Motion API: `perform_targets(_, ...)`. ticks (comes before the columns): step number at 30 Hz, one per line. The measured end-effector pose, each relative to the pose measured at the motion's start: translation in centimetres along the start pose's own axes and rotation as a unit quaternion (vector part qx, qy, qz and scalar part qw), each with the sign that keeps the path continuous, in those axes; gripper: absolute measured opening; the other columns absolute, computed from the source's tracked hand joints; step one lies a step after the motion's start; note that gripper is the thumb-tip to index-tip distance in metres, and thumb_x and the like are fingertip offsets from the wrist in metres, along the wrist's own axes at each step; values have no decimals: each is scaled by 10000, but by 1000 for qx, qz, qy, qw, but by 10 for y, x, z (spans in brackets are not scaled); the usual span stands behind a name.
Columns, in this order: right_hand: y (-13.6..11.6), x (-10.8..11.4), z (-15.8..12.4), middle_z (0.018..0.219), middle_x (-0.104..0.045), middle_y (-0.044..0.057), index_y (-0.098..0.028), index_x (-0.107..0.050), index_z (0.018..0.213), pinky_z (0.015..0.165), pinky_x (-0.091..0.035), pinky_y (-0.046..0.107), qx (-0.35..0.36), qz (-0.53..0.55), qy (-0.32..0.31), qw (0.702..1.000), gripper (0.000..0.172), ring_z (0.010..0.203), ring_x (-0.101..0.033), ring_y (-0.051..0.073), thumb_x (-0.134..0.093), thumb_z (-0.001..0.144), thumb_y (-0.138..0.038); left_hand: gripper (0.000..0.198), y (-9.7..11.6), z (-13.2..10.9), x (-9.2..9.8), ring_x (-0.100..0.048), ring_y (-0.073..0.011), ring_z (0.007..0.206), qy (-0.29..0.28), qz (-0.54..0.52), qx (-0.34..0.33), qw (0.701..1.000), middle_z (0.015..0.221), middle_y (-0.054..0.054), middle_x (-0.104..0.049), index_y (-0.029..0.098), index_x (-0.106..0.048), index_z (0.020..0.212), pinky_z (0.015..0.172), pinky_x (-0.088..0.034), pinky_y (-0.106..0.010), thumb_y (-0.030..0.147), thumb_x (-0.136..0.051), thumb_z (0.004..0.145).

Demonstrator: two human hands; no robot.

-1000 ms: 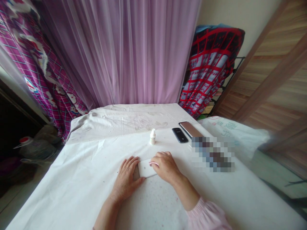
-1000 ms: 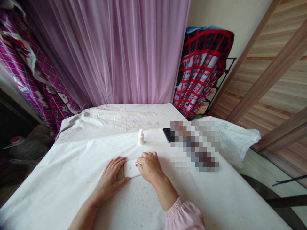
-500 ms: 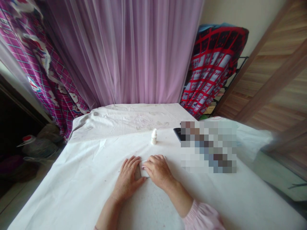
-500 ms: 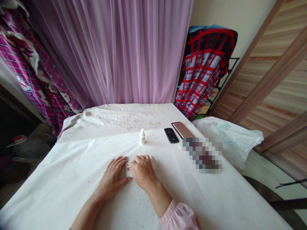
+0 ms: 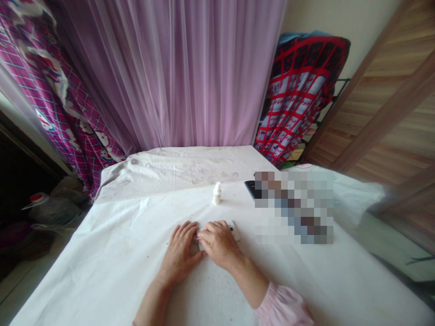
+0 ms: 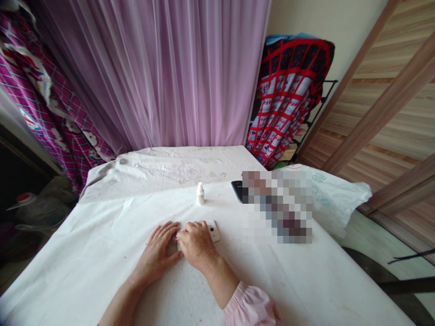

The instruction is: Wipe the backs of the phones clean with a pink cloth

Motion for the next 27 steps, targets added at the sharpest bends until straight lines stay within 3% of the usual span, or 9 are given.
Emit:
perform_targets(13, 29, 26, -3, 909, -693, 14, -306, -744, 876, 823, -295, 316, -79, 1, -72, 994, 166, 934, -587, 165, -582, 897, -334, 567, 0, 0, 1, -444, -314, 1297, -2, 18, -2, 1000, 1356, -117, -543, 216, -511, 1270, 1092, -317, -552, 431, -675, 772)
perform_targets(21, 61, 40, -13, 892, -708, -5, -325, -752, 825, 784, -312, 304, -148, -4, -77, 986, 131, 925, -602, 170, -628, 847, -286, 558, 1, 0, 2, -434, -311, 1305, -10, 15, -1, 1000, 1361, -118, -537, 209, -505, 1267, 1098, -309, -544, 452, -655, 788)
perform_targets(27, 69, 46, -16, 895, -716, 10, -276, -740, 816, 766, -322, 293, -174, -15, -78, 982, 124, 895, -615, 172, -624, 849, -307, 558, 0, 0, 1, -429, -309, 1308, -12, 11, -2, 1000, 1364, -113, -533, 224, -497, 1278, 1099, -305, -540, 457, -647, 794)
Point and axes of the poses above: each hand's wrist, its own z-axis towards the middle knuckle, its own x-axis out of the back of the hand, y = z × x, the point moved 5 cm from there along z, towards the middle knuckle
